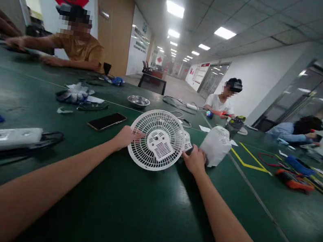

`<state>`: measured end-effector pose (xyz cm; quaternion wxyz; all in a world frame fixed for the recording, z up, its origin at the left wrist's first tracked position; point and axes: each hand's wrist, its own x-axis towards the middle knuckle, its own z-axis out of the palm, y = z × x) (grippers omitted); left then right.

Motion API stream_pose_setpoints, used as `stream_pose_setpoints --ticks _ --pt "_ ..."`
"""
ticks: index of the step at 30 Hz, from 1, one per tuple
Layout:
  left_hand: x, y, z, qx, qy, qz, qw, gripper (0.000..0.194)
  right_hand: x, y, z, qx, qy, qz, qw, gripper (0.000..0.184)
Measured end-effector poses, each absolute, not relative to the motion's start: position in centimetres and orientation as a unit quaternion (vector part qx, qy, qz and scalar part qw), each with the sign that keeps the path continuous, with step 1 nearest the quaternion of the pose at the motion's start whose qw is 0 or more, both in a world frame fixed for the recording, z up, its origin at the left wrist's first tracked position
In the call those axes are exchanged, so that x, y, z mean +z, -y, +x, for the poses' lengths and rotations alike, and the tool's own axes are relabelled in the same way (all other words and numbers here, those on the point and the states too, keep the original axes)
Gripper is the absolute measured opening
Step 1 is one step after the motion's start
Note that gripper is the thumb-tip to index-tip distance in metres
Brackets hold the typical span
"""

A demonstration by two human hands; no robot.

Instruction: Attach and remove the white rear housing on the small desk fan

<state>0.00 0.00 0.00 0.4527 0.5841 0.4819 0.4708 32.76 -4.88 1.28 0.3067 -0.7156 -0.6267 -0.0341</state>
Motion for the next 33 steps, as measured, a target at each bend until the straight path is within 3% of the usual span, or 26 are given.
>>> stream_pose_setpoints --ticks 3,5,9,12,14,20,26,29,33 --pt "0.3 0.4 0.2 0.479 -0.476 0.571 0.466 0.021 3.3 5.3 32.6 0.046 0.629 -0.637 0.443 0.051" --pt "0.5 0.6 0.2 0.481 -0.475 0.567 0.47 0.02 3.9 5.7 31.8 0.184 0.607 -0.596 0.493 0.041" --pt "1.2 1.1 0.3 0.474 -0.479 0.57 0.469 0.016 3.3 7.1 29.0 0.377 0.594 -0.55 0.45 0.043" --pt "1.5 1.3 0.3 0.469 -0.482 0.575 0.466 0.014 2.6 8.1 27.3 0.633 0.484 -0.441 0.413 0.041" --pt "1.5 1.5 0.3 0.468 -0.48 0.581 0.462 0.015 2.6 8.5 26.9 0.704 0.428 -0.394 0.408 0.041" --pt "1.4 2.1 0.3 0.502 -0.458 0.607 0.413 0.021 3.3 9.0 26.8 0.73 0.38 -0.362 0.437 0.027" --pt "1.5 2.7 0.6 0.524 -0.428 0.657 0.331 0.033 2.9 9.6 25.3 0.703 0.423 -0.308 0.482 0.03" --pt "1.1 1.9 0.4 0.507 -0.416 0.658 0.371 0.047 2.6 9.3 25.2 0.632 0.437 -0.32 0.554 0.034" --pt "0.1 0.0 -0.5 0.523 -0.407 0.546 0.513 0.077 3.0 8.9 26.1 0.506 0.481 -0.365 0.616 0.052"
